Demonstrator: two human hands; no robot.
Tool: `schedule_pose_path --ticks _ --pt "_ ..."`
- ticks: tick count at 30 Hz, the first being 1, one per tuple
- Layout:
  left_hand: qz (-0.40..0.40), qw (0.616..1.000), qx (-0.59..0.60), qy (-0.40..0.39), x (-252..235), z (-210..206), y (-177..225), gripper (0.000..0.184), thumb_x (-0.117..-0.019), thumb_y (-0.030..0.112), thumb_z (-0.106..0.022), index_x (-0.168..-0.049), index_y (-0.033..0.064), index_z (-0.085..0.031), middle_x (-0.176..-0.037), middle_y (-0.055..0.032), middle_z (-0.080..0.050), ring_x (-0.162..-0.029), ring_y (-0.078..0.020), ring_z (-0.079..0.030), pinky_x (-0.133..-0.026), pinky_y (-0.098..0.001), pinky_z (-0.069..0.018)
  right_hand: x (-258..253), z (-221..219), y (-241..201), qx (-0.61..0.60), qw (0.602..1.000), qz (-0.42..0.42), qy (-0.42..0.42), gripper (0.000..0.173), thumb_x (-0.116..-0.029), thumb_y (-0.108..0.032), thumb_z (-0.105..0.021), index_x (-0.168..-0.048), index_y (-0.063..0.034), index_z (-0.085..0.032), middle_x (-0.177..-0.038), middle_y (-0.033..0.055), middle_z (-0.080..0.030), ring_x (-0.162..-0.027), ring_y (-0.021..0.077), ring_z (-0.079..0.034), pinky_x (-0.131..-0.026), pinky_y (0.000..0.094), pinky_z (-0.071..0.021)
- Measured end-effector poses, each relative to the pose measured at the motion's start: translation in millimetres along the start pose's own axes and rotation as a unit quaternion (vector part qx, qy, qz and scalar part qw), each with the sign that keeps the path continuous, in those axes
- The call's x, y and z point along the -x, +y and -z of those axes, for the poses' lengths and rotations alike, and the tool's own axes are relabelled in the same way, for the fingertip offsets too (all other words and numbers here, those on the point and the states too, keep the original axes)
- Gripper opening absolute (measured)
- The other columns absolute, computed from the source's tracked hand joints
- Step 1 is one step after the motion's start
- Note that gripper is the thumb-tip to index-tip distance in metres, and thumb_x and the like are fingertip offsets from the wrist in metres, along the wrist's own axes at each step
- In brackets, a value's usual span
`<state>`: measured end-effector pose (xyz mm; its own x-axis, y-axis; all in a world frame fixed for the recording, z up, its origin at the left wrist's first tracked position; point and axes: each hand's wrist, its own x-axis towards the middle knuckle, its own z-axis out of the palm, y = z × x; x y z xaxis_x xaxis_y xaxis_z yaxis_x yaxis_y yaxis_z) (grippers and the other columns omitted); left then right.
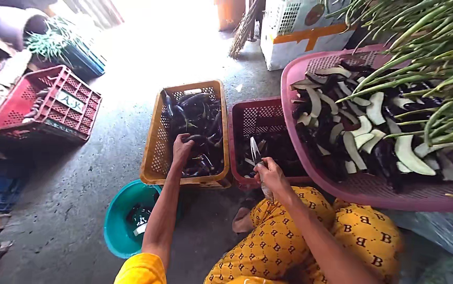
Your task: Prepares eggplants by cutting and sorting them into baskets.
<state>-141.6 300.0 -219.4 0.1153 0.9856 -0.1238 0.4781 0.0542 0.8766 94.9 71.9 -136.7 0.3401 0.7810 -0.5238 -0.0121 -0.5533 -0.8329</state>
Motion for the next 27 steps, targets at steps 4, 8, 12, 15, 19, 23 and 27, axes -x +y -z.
schedule_pose_path --ticks 4,8,12,15,19,23,27 --pt "0.035 0.959 0.280 -0.011 62.8 3.5 23.8 0.048 -0.0945 -0.005 -0.062 -0.136 -0.0078 -0.039 -0.110 -0.0176 -0.062 -0.093 -0.0181 -0.067 -0.087 -0.0349 -0.0579 -12.1 -15.2 -1.5 -0.048 0.996 -0.064 -0.037 0.042 -0.1105 -0.017 -0.043 -0.150 -0.0025 -0.039 -0.099 0.0088 -0.061 -0.070 0.0123 -0.057 -0.065 0.0275 -0.0493" --pt "0.075 0.890 0.449 -0.014 115.8 -39.7 38.7 0.017 -0.1029 -0.002 -0.052 -0.117 -0.0043 -0.043 -0.101 -0.0133 -0.065 -0.090 -0.0182 -0.070 -0.086 -0.0342 -0.0602 -17.5 -24.0 10.8 -0.037 0.994 -0.072 -0.070 0.049 -0.1069 -0.034 -0.057 -0.142 -0.0013 -0.044 -0.088 0.0054 -0.053 -0.064 0.0109 -0.052 -0.059 0.0260 -0.0479" --pt "0.122 0.849 0.512 -0.040 155.5 -76.2 50.9 0.005 -0.1050 0.000 -0.047 -0.110 0.0001 -0.045 -0.093 -0.0102 -0.065 -0.082 -0.0165 -0.069 -0.079 -0.0307 -0.0611 -17.6 -22.8 21.4 -0.046 0.996 -0.018 -0.075 0.048 -0.1035 -0.039 -0.062 -0.133 -0.0025 -0.050 -0.079 0.0019 -0.050 -0.057 0.0088 -0.048 -0.055 0.0236 -0.0451" --pt "0.137 0.838 0.526 -0.046 167.8 -88.9 56.3 0.005 -0.1048 0.000 -0.047 -0.110 0.0005 -0.045 -0.093 -0.0105 -0.066 -0.082 -0.0162 -0.070 -0.079 -0.0298 -0.0613 -17.4 -19.9 23.3 -0.072 0.995 0.024 -0.066 0.044 -0.1034 -0.038 -0.062 -0.127 -0.0019 -0.053 -0.074 0.0005 -0.049 -0.053 0.0072 -0.045 -0.051 0.0221 -0.0428" --pt "0.133 0.833 0.536 -0.042 169.5 -91.1 58.2 0.007 -0.1033 -0.003 -0.047 -0.104 0.0036 -0.045 -0.089 -0.0083 -0.065 -0.079 -0.0154 -0.070 -0.078 -0.0295 -0.0617 -16.6 -20.9 24.1 -0.083 0.993 0.040 -0.067 0.044 -0.1030 -0.040 -0.062 -0.124 -0.0014 -0.055 -0.073 -0.0002 -0.048 -0.051 0.0062 -0.043 -0.049 0.0208 -0.0407" --pt "0.105 0.839 0.531 -0.059 169.1 -89.6 52.9 0.022 -0.1020 -0.004 -0.045 -0.124 -0.0029 -0.048 -0.105 -0.0114 -0.066 -0.090 -0.0168 -0.070 -0.083 -0.0307 -0.0608 -19.1 -24.7 25.4 -0.076 0.994 0.033 -0.068 0.045 -0.1047 -0.047 -0.055 -0.114 -0.0029 -0.056 -0.070 -0.0011 -0.044 -0.050 0.0073 -0.042 -0.048 0.0218 -0.0404" --pt "0.086 0.840 0.532 -0.061 172.0 -94.7 50.8 0.024 -0.1005 -0.006 -0.045 -0.124 -0.0050 -0.051 -0.107 -0.0122 -0.068 -0.093 -0.0165 -0.071 -0.085 -0.0305 -0.0603 -20.5 -26.0 26.2 -0.058 0.997 0.019 -0.052 0.049 -0.1050 -0.051 -0.051 -0.108 -0.0030 -0.057 -0.068 -0.0009 -0.043 -0.049 0.0081 -0.041 -0.047 0.0230 -0.0391"
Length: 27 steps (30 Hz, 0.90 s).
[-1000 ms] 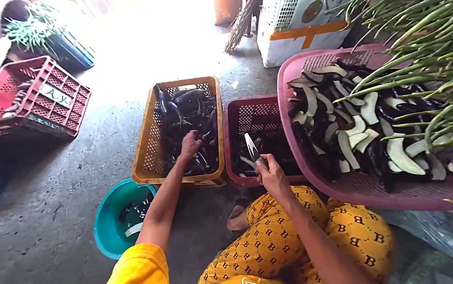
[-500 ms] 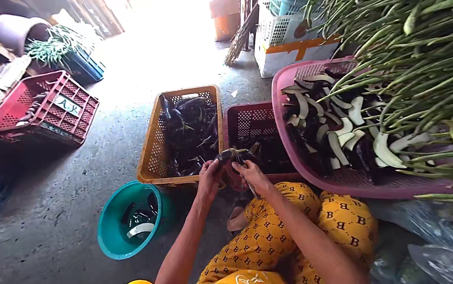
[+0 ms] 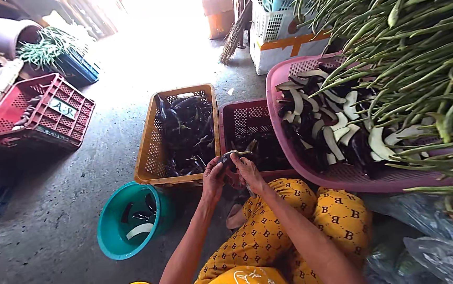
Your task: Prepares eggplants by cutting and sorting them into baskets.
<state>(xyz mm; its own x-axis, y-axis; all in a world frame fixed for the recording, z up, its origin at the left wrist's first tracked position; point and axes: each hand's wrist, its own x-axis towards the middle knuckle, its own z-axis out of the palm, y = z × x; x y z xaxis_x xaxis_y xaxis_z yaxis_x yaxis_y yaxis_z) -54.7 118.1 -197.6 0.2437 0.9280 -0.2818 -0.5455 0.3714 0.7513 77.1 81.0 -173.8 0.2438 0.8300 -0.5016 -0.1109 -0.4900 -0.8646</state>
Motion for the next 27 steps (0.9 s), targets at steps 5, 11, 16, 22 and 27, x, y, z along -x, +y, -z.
schedule_pose_path --ticks 5,11,16,22,27 --pt "-0.006 1.000 0.019 -0.004 -4.8 -1.3 -6.8 0.023 -0.0994 -0.006 -0.045 -0.121 -0.0049 -0.053 -0.107 -0.0132 -0.068 -0.095 -0.0176 -0.070 -0.087 -0.0316 -0.0596 -1.2 0.3 0.4 0.005 1.000 0.007 0.006 0.049 -0.1065 -0.051 -0.047 -0.102 -0.0039 -0.058 -0.067 -0.0007 -0.042 -0.047 0.0086 -0.039 -0.046 0.0236 -0.0374" --pt "-0.004 1.000 0.013 -0.006 -10.7 -2.4 -11.4 0.023 -0.0990 -0.007 -0.046 -0.121 -0.0065 -0.053 -0.109 -0.0140 -0.068 -0.095 -0.0181 -0.070 -0.088 -0.0318 -0.0594 -4.7 -0.7 2.5 0.043 0.997 0.044 0.037 0.050 -0.1098 -0.047 -0.041 -0.089 -0.0049 -0.058 -0.063 -0.0007 -0.042 -0.047 0.0100 -0.039 -0.048 0.0263 -0.0385" --pt "0.006 1.000 -0.003 -0.007 -14.2 2.3 -22.3 0.026 -0.1007 -0.004 -0.046 -0.126 -0.0069 -0.050 -0.111 -0.0144 -0.066 -0.095 -0.0179 -0.069 -0.088 -0.0320 -0.0587 -5.2 1.4 0.3 0.053 0.996 0.043 0.056 0.052 -0.1099 -0.046 -0.042 -0.086 -0.0050 -0.064 -0.061 -0.0012 -0.042 -0.048 0.0101 -0.039 -0.050 0.0285 -0.0375" --pt "0.080 0.995 0.042 0.043 -13.3 7.7 -22.0 0.018 -0.1083 0.007 -0.042 -0.122 -0.0032 -0.048 -0.106 -0.0154 -0.067 -0.089 -0.0185 -0.071 -0.082 -0.0292 -0.0608 -1.5 10.7 -14.7 -0.148 0.984 -0.091 -0.034 0.057 -0.1102 -0.054 -0.021 -0.089 -0.0102 -0.051 -0.055 -0.0042 -0.039 -0.040 0.0073 -0.039 -0.041 0.0213 -0.0382" --pt "0.063 0.995 -0.071 -0.030 -13.1 7.5 -1.7 0.036 -0.0972 -0.008 -0.042 -0.133 -0.0093 -0.046 -0.120 -0.0172 -0.061 -0.099 -0.0168 -0.066 -0.089 -0.0285 -0.0573 -8.7 11.9 -11.8 -0.130 0.991 -0.033 0.012 0.037 -0.1088 -0.033 -0.052 -0.133 -0.0052 -0.046 -0.072 -0.0005 -0.046 -0.050 0.0068 -0.045 -0.048 0.0202 -0.0431"
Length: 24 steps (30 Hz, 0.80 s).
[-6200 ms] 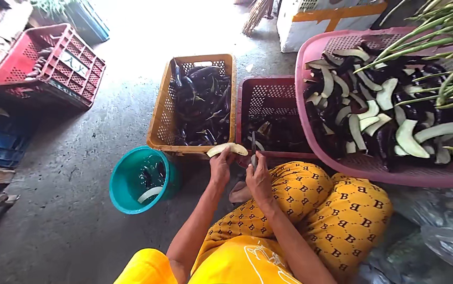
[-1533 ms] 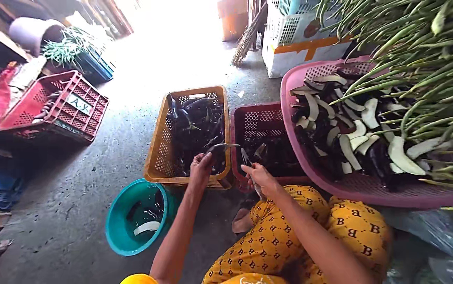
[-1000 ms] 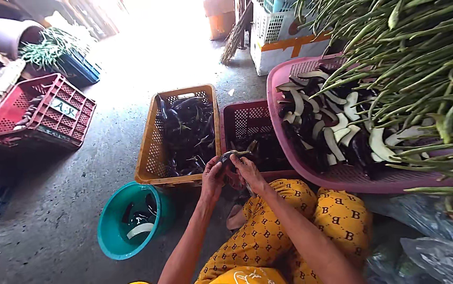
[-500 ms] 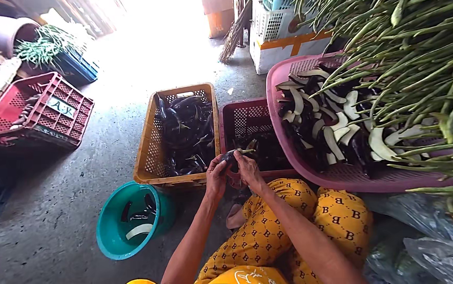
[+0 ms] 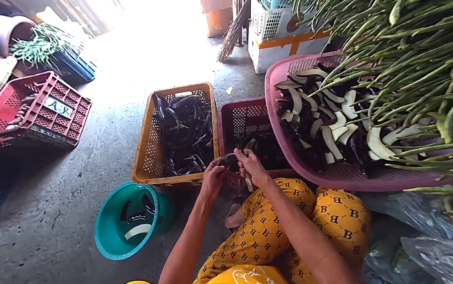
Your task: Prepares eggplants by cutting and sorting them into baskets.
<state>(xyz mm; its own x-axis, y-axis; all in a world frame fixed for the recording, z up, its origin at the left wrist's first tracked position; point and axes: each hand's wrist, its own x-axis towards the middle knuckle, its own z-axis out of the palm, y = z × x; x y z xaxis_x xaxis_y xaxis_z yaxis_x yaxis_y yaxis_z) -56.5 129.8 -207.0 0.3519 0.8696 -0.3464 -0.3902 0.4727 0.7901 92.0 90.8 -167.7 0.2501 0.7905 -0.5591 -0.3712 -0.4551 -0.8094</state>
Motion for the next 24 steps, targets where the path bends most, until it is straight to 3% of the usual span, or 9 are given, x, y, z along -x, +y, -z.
schedule_pose_path --ticks 3,6,8,10,12,14,17,19,24 --pt "-0.057 0.994 -0.091 -0.021 -2.7 -1.1 10.4 0.031 -0.1037 0.000 -0.049 -0.132 -0.0116 -0.050 -0.118 -0.0184 -0.066 -0.101 -0.0188 -0.069 -0.092 -0.0325 -0.0583 -1.7 0.3 1.8 0.020 1.000 0.025 -0.002 0.032 -0.1055 -0.024 -0.060 -0.128 -0.0023 -0.052 -0.071 0.0004 -0.051 -0.048 0.0058 -0.046 -0.046 0.0188 -0.0418" --pt "-0.132 0.985 -0.110 -0.033 -9.0 -3.8 4.7 0.034 -0.1047 0.009 -0.050 -0.133 -0.0104 -0.052 -0.114 -0.0142 -0.069 -0.100 -0.0150 -0.069 -0.092 -0.0318 -0.0574 0.5 0.3 1.9 -0.010 1.000 -0.011 -0.025 0.026 -0.1082 -0.032 -0.053 -0.107 -0.0063 -0.054 -0.066 -0.0025 -0.049 -0.046 0.0047 -0.044 -0.044 0.0182 -0.0423" --pt "-0.156 0.981 -0.102 -0.057 -13.8 -7.7 0.6 0.037 -0.1062 0.012 -0.045 -0.137 -0.0087 -0.046 -0.120 -0.0140 -0.066 -0.106 -0.0155 -0.066 -0.096 -0.0333 -0.0552 3.8 -2.8 4.3 -0.022 0.999 -0.024 -0.031 0.029 -0.1082 -0.036 -0.052 -0.104 -0.0070 -0.053 -0.065 -0.0026 -0.049 -0.046 0.0052 -0.045 -0.045 0.0189 -0.0440" --pt "-0.153 0.985 -0.079 -0.033 -23.0 -16.3 -0.1 0.032 -0.1107 0.014 -0.036 -0.135 -0.0056 -0.043 -0.112 -0.0136 -0.069 -0.099 -0.0170 -0.070 -0.090 -0.0344 -0.0582 11.4 -5.6 7.3 -0.003 1.000 0.005 -0.012 0.034 -0.1092 -0.035 -0.050 -0.118 -0.0021 -0.052 -0.074 0.0013 -0.052 -0.055 0.0085 -0.052 -0.054 0.0228 -0.0503" --pt "-0.129 0.991 -0.036 0.031 -37.8 -25.2 2.7 0.035 -0.1135 0.023 -0.032 -0.133 -0.0025 -0.045 -0.093 -0.0098 -0.069 -0.078 -0.0144 -0.070 -0.073 -0.0301 -0.0600 21.7 -9.5 8.4 0.053 0.998 0.041 0.010 0.041 -0.1120 -0.024 -0.042 -0.141 0.0041 -0.041 -0.093 0.0105 -0.057 -0.070 0.0157 -0.061 -0.067 0.0304 -0.0555" --pt "-0.076 0.995 0.017 0.063 -47.9 -31.3 10.0 0.045 -0.1132 0.039 -0.028 -0.132 0.0035 -0.050 -0.083 -0.0055 -0.063 -0.067 -0.0114 -0.063 -0.064 -0.0259 -0.0561 31.3 -16.1 13.4 0.145 0.986 0.080 0.034 0.042 -0.1111 -0.016 -0.039 -0.148 0.0039 -0.034 -0.103 0.0182 -0.061 -0.078 0.0226 -0.068 -0.073 0.0378 -0.0601" --pt "0.018 0.992 0.089 0.084 -49.9 -45.4 27.8 0.057 -0.1090 0.056 -0.024 -0.121 0.0093 -0.054 -0.078 -0.0036 -0.059 -0.061 -0.0124 -0.060 -0.058 -0.0270 -0.0551 47.2 -29.9 32.4 0.325 0.917 0.206 0.102 0.046 -0.1111 -0.021 -0.042 -0.149 0.0052 -0.042 -0.098 0.0212 -0.071 -0.082 0.0325 -0.073 -0.079 0.0470 -0.0587" --pt "0.035 0.991 0.105 0.079 -50.6 -49.4 34.1 0.058 -0.1082 0.058 -0.024 -0.123 0.0109 -0.055 -0.079 -0.0031 -0.060 -0.061 -0.0121 -0.060 -0.056 -0.0263 -0.0537 48.9 -35.6 52.1 0.405 0.841 0.315 0.171 0.043 -0.1072 -0.018 -0.049 -0.139 0.0096 -0.055 -0.089 0.0241 -0.073 -0.076 0.0415 -0.074 -0.071 0.0543 -0.0586" --pt "0.037 0.989 0.128 0.069 -51.3 -53.4 42.2 0.057 -0.1077 0.058 -0.026 -0.119 0.0124 -0.058 -0.076 -0.0018 -0.060 -0.056 -0.0105 -0.059 -0.050 -0.0233 -0.0519 43.7 -36.3 67.8 0.459 0.728 0.440 0.257 0.030 -0.0991 -0.012 -0.059 -0.116 0.0125 -0.065 -0.078 0.0184 -0.073 -0.060 0.0323 -0.073 -0.054 0.0434 -0.0586"
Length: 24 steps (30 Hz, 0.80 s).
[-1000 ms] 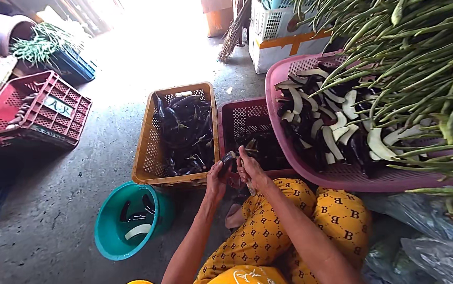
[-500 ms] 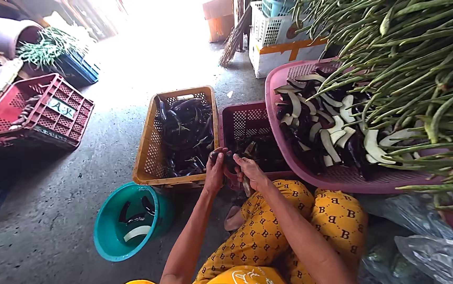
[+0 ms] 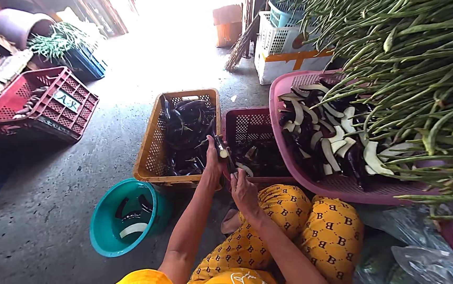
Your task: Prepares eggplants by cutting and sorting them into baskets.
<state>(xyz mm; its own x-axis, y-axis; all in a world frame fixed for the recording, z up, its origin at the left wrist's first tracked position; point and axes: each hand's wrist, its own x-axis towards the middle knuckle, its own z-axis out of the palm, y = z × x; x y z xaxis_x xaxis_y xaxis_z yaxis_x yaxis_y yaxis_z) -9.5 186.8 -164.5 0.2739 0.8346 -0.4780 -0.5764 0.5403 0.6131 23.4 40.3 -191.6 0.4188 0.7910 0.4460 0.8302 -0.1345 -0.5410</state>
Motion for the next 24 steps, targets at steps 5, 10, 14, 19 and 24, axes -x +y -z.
schedule_pose_path --ticks 5,10,14,19,24 --pt "0.009 1.000 -0.020 0.010 1.9 -4.5 -0.5 0.057 -0.1075 0.058 -0.027 -0.118 0.0112 -0.058 -0.071 -0.0019 -0.059 -0.052 -0.0105 -0.057 -0.047 -0.0232 -0.0501 1.8 -6.0 1.6 0.029 0.999 0.033 0.028 0.027 -0.0970 -0.012 -0.060 -0.109 0.0110 -0.068 -0.075 0.0165 -0.072 -0.057 0.0291 -0.072 -0.050 0.0401 -0.0575" --pt "0.009 1.000 0.006 0.021 0.4 -7.1 -6.0 0.055 -0.1076 0.057 -0.030 -0.112 0.0109 -0.059 -0.072 -0.0022 -0.060 -0.053 -0.0106 -0.058 -0.048 -0.0238 -0.0508 2.9 -8.7 2.0 0.050 0.998 0.029 0.030 0.025 -0.0965 -0.009 -0.061 -0.109 0.0115 -0.068 -0.076 0.0180 -0.072 -0.057 0.0304 -0.071 -0.050 0.0405 -0.0575" --pt "-0.020 0.999 -0.006 0.034 2.8 -11.8 -8.6 0.053 -0.1086 0.055 -0.031 -0.114 0.0102 -0.059 -0.074 -0.0024 -0.060 -0.052 -0.0109 -0.057 -0.048 -0.0240 -0.0514 1.9 -7.4 1.5 0.052 0.998 0.017 0.011 0.026 -0.0971 -0.007 -0.059 -0.112 0.0118 -0.069 -0.079 0.0200 -0.072 -0.057 0.0323 -0.071 -0.050 0.0427 -0.0574" --pt "-0.049 0.998 -0.036 0.022 1.5 -9.8 -11.2 0.050 -0.1094 0.051 -0.033 -0.113 0.0094 -0.059 -0.074 -0.0017 -0.058 -0.053 -0.0101 -0.057 -0.049 -0.0234 -0.0513 0.1 -6.6 1.8 0.048 0.999 0.000 -0.012 0.025 -0.0986 -0.007 -0.058 -0.111 0.0118 -0.068 -0.080 0.0215 -0.072 -0.059 0.0343 -0.072 -0.052 0.0439 -0.0575" --pt "-0.050 0.995 -0.092 0.005 10.1 -10.0 -19.8 0.051 -0.1109 0.049 -0.029 -0.117 0.0070 -0.058 -0.072 -0.0027 -0.058 -0.054 -0.0107 -0.057 -0.052 -0.0242 -0.0518 -10.8 -1.0 -3.9 0.033 0.989 -0.070 -0.124 0.031 -0.1042 -0.010 -0.051 -0.124 0.0102 -0.062 -0.093 0.0246 -0.073 -0.073 0.0400 -0.074 -0.064 0.0494 -0.0591"
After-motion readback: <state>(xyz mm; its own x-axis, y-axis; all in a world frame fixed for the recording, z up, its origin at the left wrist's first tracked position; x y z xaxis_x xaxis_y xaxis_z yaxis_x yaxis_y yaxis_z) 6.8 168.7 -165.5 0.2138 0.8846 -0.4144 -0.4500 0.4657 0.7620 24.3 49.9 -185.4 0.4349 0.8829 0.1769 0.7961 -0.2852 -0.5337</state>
